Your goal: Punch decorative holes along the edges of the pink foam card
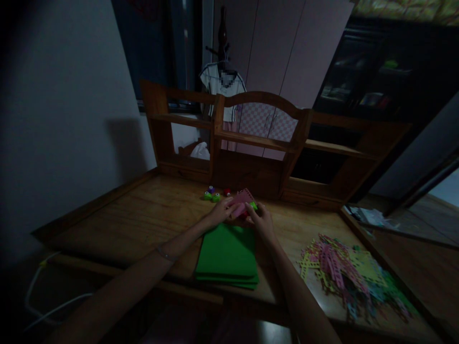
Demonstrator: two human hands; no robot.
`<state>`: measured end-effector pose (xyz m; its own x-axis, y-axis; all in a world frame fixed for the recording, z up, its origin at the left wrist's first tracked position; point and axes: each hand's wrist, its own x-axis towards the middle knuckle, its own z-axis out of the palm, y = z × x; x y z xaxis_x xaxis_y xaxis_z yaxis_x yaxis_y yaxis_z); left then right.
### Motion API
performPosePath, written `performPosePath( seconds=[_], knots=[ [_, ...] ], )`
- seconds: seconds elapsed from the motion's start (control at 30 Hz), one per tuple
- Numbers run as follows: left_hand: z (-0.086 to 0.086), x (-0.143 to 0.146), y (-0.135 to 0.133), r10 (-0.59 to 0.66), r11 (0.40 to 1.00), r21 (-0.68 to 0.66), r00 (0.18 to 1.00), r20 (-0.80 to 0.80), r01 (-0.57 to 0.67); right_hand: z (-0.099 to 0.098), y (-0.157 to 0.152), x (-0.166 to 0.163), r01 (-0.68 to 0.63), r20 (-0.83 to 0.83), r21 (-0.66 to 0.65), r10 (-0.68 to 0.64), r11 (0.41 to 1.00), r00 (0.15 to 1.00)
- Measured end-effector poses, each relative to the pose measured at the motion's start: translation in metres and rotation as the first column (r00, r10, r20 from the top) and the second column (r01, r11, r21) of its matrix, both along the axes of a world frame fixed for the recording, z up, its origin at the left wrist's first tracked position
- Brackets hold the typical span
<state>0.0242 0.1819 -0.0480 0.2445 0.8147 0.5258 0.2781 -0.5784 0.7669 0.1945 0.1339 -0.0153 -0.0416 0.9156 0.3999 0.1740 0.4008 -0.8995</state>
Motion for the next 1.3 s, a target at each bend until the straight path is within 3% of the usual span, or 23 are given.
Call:
performPosePath(
  seconds=[0.2,0.43,0.73,0.97,1.3],
  knots=[
    [0.004,0.001,-0.009,-0.040,0.996,-0.072,0.998,0.051,0.043,0.000,0.000,0.001,0.038,0.031,0.016,-0.038,0.999,0.999],
    [0.005,0.003,-0.012,-0.083,0.976,-0.186,0.982,0.169,0.114,-0.004,-0.001,-0.002,0.009,-0.068,-0.084,-0.014,0.996,0.998],
    [0.004,0.001,-0.011,-0.004,0.985,-0.173,1.000,0.028,0.009,0.000,-0.002,-0.001,0.023,-0.014,-0.081,-0.024,0.996,1.000],
    [0.003,0.001,-0.010,-0.100,0.974,-0.190,0.987,0.125,0.123,-0.007,0.003,0.003,0.060,0.088,-0.029,-0.058,0.998,0.994],
    [0.009,-0.001,-0.015,-0.071,0.971,-0.223,0.996,0.061,0.083,-0.006,0.002,0.004,0.073,0.114,-0.019,-0.070,0.997,0.991]
  ],
)
